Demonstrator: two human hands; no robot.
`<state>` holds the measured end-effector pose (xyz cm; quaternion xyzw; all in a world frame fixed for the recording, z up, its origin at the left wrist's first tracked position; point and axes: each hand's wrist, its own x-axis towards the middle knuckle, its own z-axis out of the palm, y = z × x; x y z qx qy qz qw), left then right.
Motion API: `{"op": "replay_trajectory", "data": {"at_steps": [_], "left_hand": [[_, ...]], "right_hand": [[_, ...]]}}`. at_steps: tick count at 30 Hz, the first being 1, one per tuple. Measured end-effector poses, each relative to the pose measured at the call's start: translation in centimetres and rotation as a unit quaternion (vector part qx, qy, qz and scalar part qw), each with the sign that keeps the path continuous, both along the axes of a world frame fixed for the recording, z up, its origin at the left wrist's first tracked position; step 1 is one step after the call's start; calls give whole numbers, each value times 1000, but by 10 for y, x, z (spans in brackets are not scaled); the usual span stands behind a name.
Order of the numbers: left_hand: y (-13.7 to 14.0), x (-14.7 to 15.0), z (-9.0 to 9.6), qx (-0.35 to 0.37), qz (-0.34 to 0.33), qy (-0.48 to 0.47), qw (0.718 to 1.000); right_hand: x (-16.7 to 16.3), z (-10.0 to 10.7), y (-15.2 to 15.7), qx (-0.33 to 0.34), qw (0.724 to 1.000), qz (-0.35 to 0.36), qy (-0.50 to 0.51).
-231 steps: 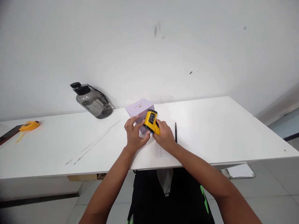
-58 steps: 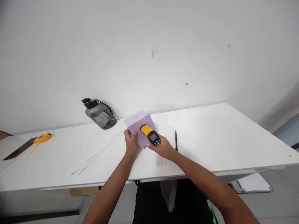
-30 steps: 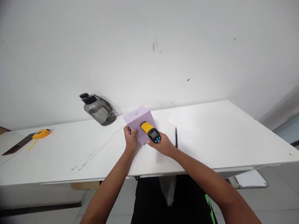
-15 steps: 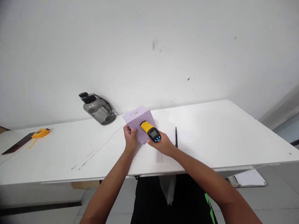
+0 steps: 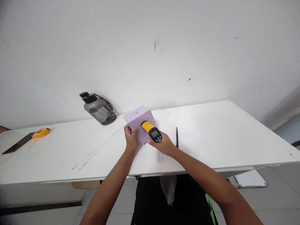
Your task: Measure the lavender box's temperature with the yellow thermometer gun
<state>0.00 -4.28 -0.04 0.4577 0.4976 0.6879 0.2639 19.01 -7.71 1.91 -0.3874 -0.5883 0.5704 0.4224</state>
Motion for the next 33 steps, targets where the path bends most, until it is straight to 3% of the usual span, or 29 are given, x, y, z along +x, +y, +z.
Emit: {"op": "replay_trajectory", "data": {"at_steps": [12,26,33], "left_hand": [[3,1,3,-26,45,16,999],[5,-4,1,-12,51,5,999],[3,-10,4,1,113,59,992]], "right_hand": [[-1,3,-1,6,1000,-19,1],[0,-1,10,2,990,-131,53],[0,-5,10,18,990,-126,56]]}}
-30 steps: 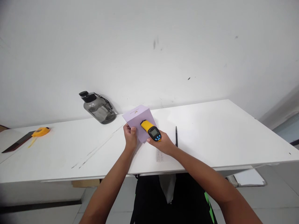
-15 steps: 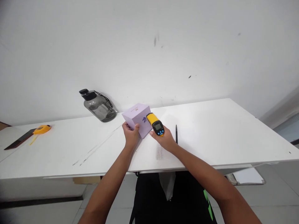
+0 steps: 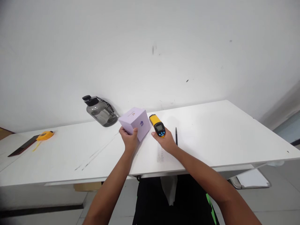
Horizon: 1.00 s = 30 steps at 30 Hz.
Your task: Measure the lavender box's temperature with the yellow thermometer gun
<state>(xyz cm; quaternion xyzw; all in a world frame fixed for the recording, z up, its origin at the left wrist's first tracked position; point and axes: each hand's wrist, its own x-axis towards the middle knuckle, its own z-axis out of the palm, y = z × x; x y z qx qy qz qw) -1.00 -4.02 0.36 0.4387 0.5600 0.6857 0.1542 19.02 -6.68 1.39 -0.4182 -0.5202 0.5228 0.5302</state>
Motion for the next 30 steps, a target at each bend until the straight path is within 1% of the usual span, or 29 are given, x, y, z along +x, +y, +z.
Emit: {"op": "replay_trajectory", "data": {"at_steps": [2,5,9,10,12,13,16,20,25,30], "left_hand": [[2,-2,1,19,3,8,1000],[6,-5,2,36,46,3,998],[11,-10,2,50,42,35,997],[11,-11,2,51,54,34,997],[11,-13,1,39,85,39,995],[10,-13,1,25,85,54,995],[9,-14,0,-3,56,90,994],[10,-14,1,12,53,43,998],[9,-10,0,-21,48,-40,998],[8,-6,-1,-36,43,-52,997]], "right_hand": [[0,0,0,-2,1000,-6,-2],[0,1,-1,6,1000,-11,3],[0,4,-2,-4,1000,-12,4],[1,5,-3,-9,1000,-12,2],[1,6,-4,-18,1000,-13,4],[0,7,-4,-22,1000,-12,7],[0,10,-6,-26,1000,-4,14],[0,12,-7,-25,1000,4,5],[0,5,-5,-19,1000,2,-4],[0,1,-4,-19,999,6,-27]]}}
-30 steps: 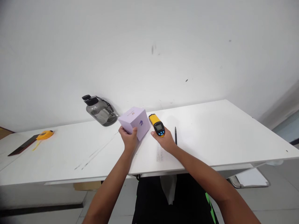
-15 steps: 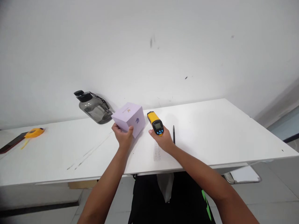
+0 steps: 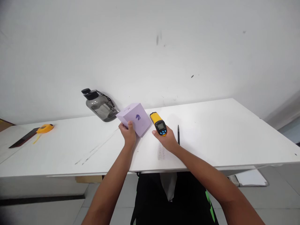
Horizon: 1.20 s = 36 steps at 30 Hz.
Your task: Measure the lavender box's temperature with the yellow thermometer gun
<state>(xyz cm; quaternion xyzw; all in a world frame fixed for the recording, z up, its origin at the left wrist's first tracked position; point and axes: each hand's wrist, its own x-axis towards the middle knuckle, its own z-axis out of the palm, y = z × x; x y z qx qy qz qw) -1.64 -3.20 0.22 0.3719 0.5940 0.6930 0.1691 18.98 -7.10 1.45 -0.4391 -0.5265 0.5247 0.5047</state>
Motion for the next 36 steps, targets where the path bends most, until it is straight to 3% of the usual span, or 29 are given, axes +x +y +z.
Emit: {"op": "replay_trajectory", "data": {"at_steps": [12,27,36], "left_hand": [[-1,-1,-9,-10,-46,105,993],[-6,2,-11,16,-67,202,977],[-6,2,-12,17,-67,221,973]], "right_hand": [[-1,2,-1,-9,999,15,27],[3,12,-7,15,993,111,35],[5,20,-6,-7,987,144,75]]}}
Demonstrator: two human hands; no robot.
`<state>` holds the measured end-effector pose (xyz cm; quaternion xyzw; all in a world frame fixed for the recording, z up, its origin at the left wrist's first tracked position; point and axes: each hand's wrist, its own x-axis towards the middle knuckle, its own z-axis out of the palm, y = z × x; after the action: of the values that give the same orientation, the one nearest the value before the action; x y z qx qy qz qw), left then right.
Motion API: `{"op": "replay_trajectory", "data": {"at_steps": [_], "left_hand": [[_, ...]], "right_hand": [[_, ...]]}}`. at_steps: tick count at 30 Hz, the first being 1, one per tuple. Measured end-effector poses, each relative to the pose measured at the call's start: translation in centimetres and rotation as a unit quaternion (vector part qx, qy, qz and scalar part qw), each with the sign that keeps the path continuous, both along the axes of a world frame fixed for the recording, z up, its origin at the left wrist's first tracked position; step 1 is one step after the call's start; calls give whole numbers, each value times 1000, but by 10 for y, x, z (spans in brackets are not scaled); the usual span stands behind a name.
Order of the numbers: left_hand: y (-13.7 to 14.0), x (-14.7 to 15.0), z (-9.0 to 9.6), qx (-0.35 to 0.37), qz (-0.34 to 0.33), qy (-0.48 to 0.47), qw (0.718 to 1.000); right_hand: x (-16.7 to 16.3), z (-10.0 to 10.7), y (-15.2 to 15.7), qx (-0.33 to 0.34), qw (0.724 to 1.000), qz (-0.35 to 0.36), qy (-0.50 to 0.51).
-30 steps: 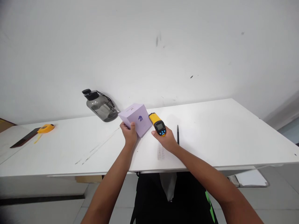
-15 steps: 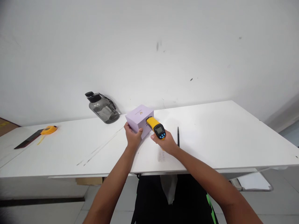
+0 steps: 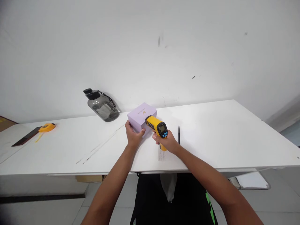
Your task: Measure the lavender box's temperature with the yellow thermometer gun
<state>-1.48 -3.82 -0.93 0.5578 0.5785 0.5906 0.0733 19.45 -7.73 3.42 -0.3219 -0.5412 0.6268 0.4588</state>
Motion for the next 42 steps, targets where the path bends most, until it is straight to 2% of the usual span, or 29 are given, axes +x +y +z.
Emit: {"op": "replay_trajectory", "data": {"at_steps": [11,22,42], "left_hand": [[-1,-3,3,35,-1,38,999],[-2,-4,7,27,8,50,998],[-1,-6,3,35,5,61,998]], "right_hand": [[16,1,9,-2,997,76,0],[15,1,8,-9,997,69,-17],[16,-1,9,-16,997,76,-4]]}}
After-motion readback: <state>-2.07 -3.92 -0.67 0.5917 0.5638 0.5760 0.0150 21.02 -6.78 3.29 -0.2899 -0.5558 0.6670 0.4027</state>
